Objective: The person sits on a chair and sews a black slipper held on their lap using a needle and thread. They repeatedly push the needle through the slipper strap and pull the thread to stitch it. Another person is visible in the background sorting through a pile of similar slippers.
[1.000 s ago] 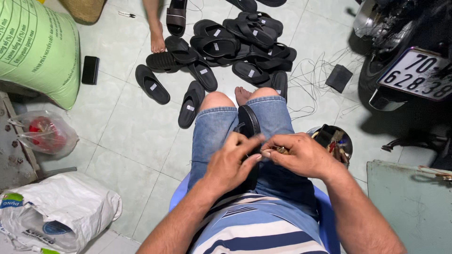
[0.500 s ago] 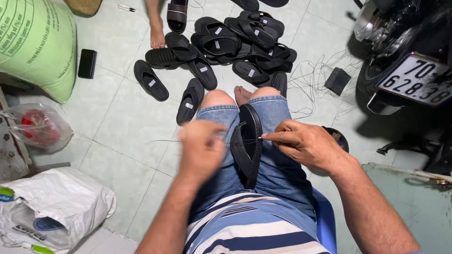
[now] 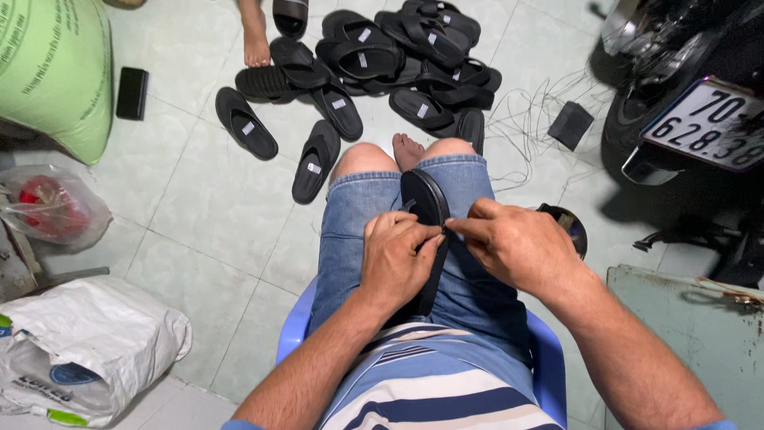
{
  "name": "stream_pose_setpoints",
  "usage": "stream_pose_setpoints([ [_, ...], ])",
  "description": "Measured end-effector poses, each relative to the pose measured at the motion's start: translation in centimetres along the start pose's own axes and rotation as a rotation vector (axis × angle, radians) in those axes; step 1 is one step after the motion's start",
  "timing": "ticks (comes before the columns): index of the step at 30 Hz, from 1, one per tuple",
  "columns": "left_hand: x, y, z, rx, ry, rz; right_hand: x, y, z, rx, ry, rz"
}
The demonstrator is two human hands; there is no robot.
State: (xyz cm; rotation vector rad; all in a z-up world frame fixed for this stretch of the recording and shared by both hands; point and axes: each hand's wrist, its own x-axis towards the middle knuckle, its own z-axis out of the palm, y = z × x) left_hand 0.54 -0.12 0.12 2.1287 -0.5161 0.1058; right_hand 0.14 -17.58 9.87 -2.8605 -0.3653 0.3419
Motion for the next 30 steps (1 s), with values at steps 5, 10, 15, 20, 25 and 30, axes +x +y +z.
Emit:
stream_pose_setpoints([
  [5, 0.2, -0.2, 0.4, -0.097, 0.008, -0.005, 0.0, 2.7, 3.0, 0.133, 0.068, -0.028],
  [10, 0.2, -0.4, 0.6, -0.118, 0.018, 0.029, 0.1, 3.1, 4.2, 0.215, 0.167, -0.059],
  [15, 1.1, 0.3, -1.3, 0.093, -0.135, 0.088, -0.1, 1.8, 3.6, 0.228, 0.212, -0.015],
  [20, 3.7, 2.2, -7.6, 0.168, -0.352, 0.026, -0.2, 1.3, 2.7, 0.279, 0.185, -0.003],
  [25, 3.5, 2.6, -5.8, -0.684, -0.477, -0.310, -0.1, 1.4, 3.0, 0.392, 0.160, 0.005],
  [30, 3.7, 2.1, -3.7, -0.381, -0.335, -0.267, -0.3, 1.7, 3.1, 0.413, 0.134, 0.042],
])
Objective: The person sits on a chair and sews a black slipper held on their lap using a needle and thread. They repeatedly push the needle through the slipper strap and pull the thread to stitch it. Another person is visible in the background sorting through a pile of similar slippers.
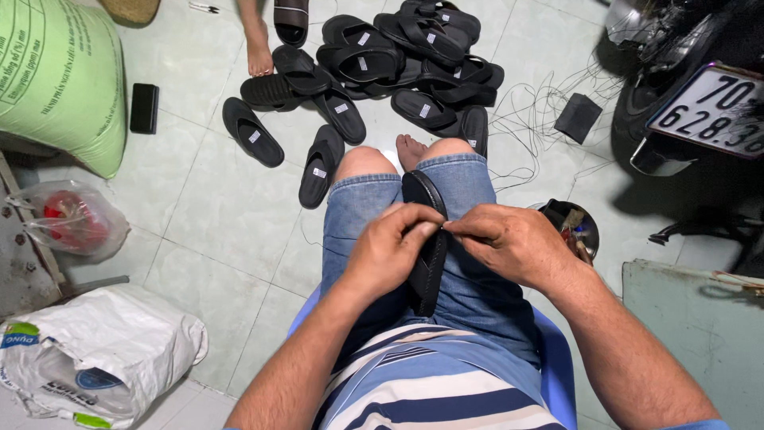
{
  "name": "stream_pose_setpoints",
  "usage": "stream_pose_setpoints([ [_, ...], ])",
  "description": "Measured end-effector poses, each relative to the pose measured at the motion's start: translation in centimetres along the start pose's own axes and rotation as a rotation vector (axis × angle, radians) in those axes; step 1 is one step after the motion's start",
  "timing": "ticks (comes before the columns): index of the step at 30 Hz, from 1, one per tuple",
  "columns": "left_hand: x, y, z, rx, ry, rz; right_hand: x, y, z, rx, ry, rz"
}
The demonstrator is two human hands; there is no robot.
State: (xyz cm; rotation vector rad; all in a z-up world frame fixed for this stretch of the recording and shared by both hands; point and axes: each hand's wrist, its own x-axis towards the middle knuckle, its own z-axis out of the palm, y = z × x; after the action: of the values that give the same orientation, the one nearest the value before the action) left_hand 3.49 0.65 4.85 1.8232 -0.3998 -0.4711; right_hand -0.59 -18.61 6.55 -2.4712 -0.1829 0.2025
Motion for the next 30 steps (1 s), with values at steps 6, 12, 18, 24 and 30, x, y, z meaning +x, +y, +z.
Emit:
stream_pose_setpoints([
  [6, 0.3, 0.9, -0.5, 0.264, -0.263, -0.072, -0.4, 0.7, 0.7, -0.045, -0.064, 0.083],
  [12, 1.8, 1.9, -0.9, -0.159, -0.255, -0.458, -0.9, -0.5, -6.9, -0.496, -0.391, 0.298],
  [18, 0.8, 0.3, -1.7, -0.026, -0.231, -0.102, -0.3, -2.5, -4.0, 0.212, -0.220, 0.473],
  [24, -1.3, 1.6, -1.6, 0.188, -0.173, -0.037, -1.1, 1.1, 3.5, 0.914, 0.045, 0.376],
  [30, -2.2, 1.3, -1.5, 0.132, -0.130, -0.202, -0.2, 0.1, 2.9, 1.134, 0.050, 0.193],
])
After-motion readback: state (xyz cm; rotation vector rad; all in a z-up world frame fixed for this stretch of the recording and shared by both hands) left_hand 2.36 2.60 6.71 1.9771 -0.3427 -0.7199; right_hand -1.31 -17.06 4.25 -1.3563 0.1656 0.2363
